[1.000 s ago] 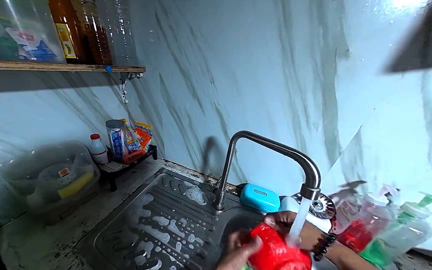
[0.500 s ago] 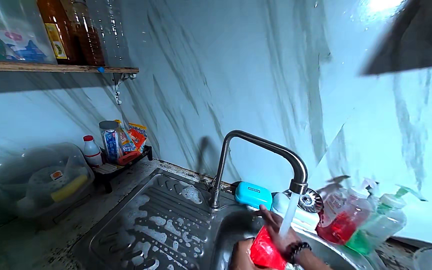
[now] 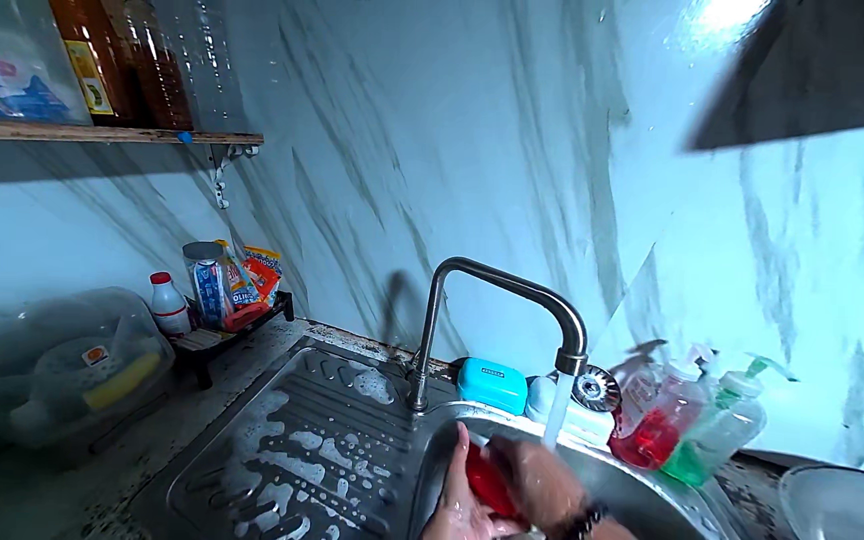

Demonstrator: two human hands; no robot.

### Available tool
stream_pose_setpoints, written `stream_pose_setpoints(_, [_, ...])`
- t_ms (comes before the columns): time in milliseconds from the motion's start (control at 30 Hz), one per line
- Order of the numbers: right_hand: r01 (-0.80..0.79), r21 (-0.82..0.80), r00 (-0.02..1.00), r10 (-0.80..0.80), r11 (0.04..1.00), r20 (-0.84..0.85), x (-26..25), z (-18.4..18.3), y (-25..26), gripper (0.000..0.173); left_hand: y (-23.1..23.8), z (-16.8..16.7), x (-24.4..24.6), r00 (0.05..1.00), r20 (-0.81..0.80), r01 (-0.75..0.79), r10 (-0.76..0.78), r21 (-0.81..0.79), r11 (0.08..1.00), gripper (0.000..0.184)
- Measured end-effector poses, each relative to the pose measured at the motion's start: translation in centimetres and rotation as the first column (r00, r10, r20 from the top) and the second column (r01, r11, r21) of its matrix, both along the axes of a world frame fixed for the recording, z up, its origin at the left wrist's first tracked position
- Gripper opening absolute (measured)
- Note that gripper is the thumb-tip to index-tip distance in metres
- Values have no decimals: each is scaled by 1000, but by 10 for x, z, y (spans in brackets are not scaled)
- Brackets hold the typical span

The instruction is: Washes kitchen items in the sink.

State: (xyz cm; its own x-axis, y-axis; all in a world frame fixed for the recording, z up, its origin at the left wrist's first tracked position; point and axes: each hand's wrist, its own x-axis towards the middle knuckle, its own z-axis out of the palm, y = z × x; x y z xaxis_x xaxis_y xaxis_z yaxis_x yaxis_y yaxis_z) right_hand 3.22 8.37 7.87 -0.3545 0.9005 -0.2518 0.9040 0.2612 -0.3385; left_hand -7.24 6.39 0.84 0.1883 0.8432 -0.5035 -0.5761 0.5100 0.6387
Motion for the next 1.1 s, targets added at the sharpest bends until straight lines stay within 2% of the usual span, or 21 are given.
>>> stream_pose_setpoints(67, [-170,-46,973,160,984,-168,11,-17,-21,39,7,0,-4,995,-15,-99,98,-20,995,45])
stream_pose_setpoints(100, [-244,-116,957,220,963,-188,23,-21,-24,45,7,-2,-9,994,-29,-109,109,-1,994,40])
stream_pose_setpoints(167, [-240,-172,968,223,955,-112,48,-35,-12,50,6,-5,-11,994,-58,-87,87,9,996,45])
stream_pose_setpoints(267, [-253,-121,963,262,960,70,56,-49,10,67,1,-11,-2,1000,-7,-3,3,12,1000,46])
stream_pose_setpoints(367, [-325,-134,943,311,936,-118,32,-36,-18,61,4,-12,4,1000,-1,-18,18,68,998,40])
stream_pose_setpoints(400, [-386,-154,922,373,909,-109,34,-31,-22,61,5,-12,-1,1000,-1,-12,12,59,998,43])
stream_pose_setpoints(467, [-442,-190,891,453,877,16,53,-26,-15,55,6,-11,-11,1000,2,5,-5,9,1000,49])
stream_pose_setpoints(533, [-474,-223,829,517,852,215,72,-25,4,69,9,-12,-13,998,51,28,-26,-33,999,52])
stream_pose_setpoints(567, [-475,-223,814,521,851,255,71,-28,9,74,10,-12,-12,996,82,40,-36,-50,998,57])
stream_pose_setpoints(667, [-417,-155,866,443,896,230,37,-12,0,45,14,-16,-4,990,121,76,-72,-33,997,93])
stream_pose_setpoints(700, [-353,-160,893,383,922,235,26,0,0,42,17,-21,-1,991,105,87,-83,-37,996,101])
stream_pose_setpoints(733, [-282,-151,922,311,947,229,21,10,4,45,19,-29,2,993,68,98,-95,-44,994,102])
stream_pose_setpoints(800, [-173,-105,970,188,979,153,22,26,18,51,20,-45,15,982,-173,62,-70,-49,997,83])
stream_pose_setpoints(833, [-137,-72,985,143,988,98,24,31,24,50,18,-50,23,927,-371,64,-61,-3,998,67])
stream_pose_setpoints(867, [-110,-36,992,112,993,53,25,34,29,48,15,-56,28,803,-591,126,-76,45,991,50])
stream_pose_setpoints(900, [-88,-6,996,88,996,25,25,35,33,44,13,-58,32,620,-777,243,-111,55,969,38])
stream_pose_setpoints(933, [-73,13,997,73,997,10,24,34,35,42,12,-59,34,440,-881,378,-176,4,926,40])
stream_pose_setpoints(1000, [-59,24,998,58,998,20,19,33,37,43,11,-58,39,154,-948,569,-280,-146,809,61])
stream_pose_setpoints(1033, [-48,15,998,47,999,45,16,34,36,44,10,-59,42,62,-956,607,-285,-191,771,63])
stream_pose_setpoints(1067, [-31,-5,997,31,1000,75,12,35,34,47,9,-61,44,28,-965,621,-260,-187,761,58])
stream_pose_setpoints(1100, [-18,-10,995,19,1000,96,9,36,32,50,7,-64,44,54,-977,625,-208,-130,770,54])
